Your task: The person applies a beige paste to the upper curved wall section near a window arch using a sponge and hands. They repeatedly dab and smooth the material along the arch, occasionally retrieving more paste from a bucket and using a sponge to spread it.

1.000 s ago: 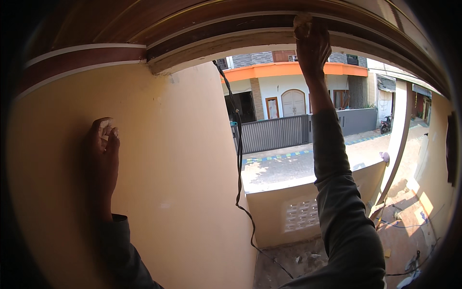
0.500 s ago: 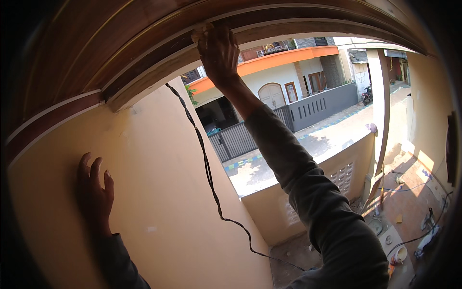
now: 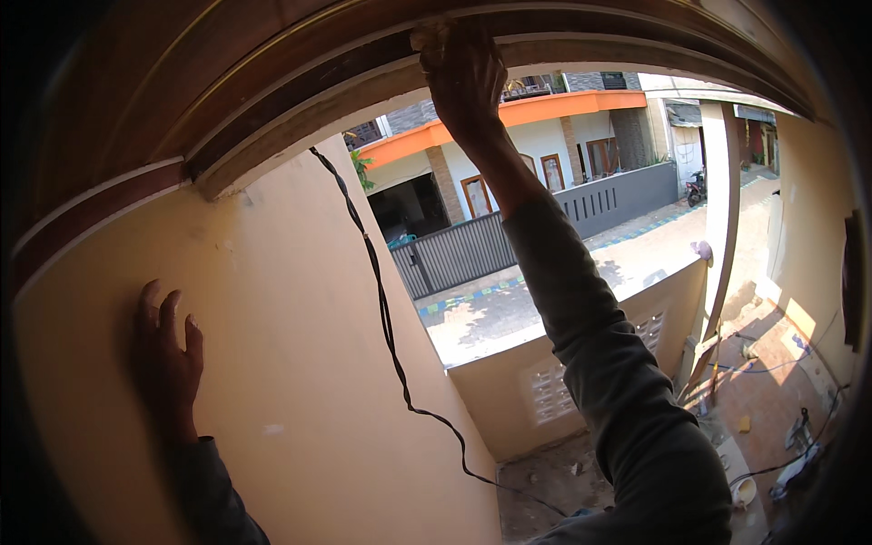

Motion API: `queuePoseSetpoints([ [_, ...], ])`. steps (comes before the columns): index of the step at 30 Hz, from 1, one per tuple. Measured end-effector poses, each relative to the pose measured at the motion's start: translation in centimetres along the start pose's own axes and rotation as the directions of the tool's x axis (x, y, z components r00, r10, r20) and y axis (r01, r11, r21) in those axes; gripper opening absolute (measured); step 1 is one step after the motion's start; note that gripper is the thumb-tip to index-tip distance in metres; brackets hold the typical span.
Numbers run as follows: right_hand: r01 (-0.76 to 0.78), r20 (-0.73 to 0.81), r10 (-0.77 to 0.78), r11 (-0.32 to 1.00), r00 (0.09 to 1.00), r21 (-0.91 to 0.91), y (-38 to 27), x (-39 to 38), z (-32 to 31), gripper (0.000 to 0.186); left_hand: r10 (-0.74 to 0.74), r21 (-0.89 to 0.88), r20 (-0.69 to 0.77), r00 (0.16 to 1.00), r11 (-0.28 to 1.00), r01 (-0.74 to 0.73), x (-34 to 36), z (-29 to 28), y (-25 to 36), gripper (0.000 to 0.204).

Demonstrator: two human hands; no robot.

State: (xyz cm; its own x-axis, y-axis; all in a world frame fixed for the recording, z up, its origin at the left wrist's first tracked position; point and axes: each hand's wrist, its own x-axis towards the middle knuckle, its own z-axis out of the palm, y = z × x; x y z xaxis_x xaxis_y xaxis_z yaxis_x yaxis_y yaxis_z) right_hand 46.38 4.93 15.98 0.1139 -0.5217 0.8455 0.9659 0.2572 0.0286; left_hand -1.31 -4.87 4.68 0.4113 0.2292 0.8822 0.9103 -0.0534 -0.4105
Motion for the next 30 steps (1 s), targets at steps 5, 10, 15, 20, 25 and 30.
queuePoseSetpoints([
  [5, 0.067, -0.013, -0.071, 0.979, 0.997, -0.194, 2.2, 0.5, -0.8, 0.03, 0.017, -0.042, -0.013, 1.0, 0.999, -0.018, -0.6, -1.0, -0.4, 0.035],
  [10, -0.113, -0.061, 0.107, 0.987, 0.992, -0.118, 0.3, -0.3, 0.3, 0.04, 0.007, -0.009, -0.046, 0.999, 1.0, -0.007, 0.2, -1.0, 0.3, 0.034],
  [15, -0.02, -0.02, 0.019, 0.999, 1.0, -0.033, -6.6, -2.4, 5.4, 0.041, -0.033, -0.047, -0.061, 0.998, 0.998, 0.03, -0.1, -0.8, 0.6, 0.034],
  [20, 0.009, 0.031, -0.011, 0.999, 0.999, 0.052, -14.7, -3.7, 8.5, 0.028, -0.044, -0.038, -0.081, 0.996, 0.998, 0.041, -0.2, -1.2, 0.8, 0.033],
  [25, 0.13, 0.061, -0.132, 0.991, 0.989, 0.038, -17.8, -5.0, 11.1, 0.028, -0.025, -0.07, -0.099, 0.995, 0.997, 0.018, -0.1, -1.1, 1.0, 0.033],
  [30, 0.025, -0.095, -0.025, 1.0, 0.995, 0.001, -10.1, -2.8, 6.7, 0.032, -0.075, -0.067, -0.05, 0.996, 0.995, 0.071, -0.5, -1.8, 0.2, 0.033],
])
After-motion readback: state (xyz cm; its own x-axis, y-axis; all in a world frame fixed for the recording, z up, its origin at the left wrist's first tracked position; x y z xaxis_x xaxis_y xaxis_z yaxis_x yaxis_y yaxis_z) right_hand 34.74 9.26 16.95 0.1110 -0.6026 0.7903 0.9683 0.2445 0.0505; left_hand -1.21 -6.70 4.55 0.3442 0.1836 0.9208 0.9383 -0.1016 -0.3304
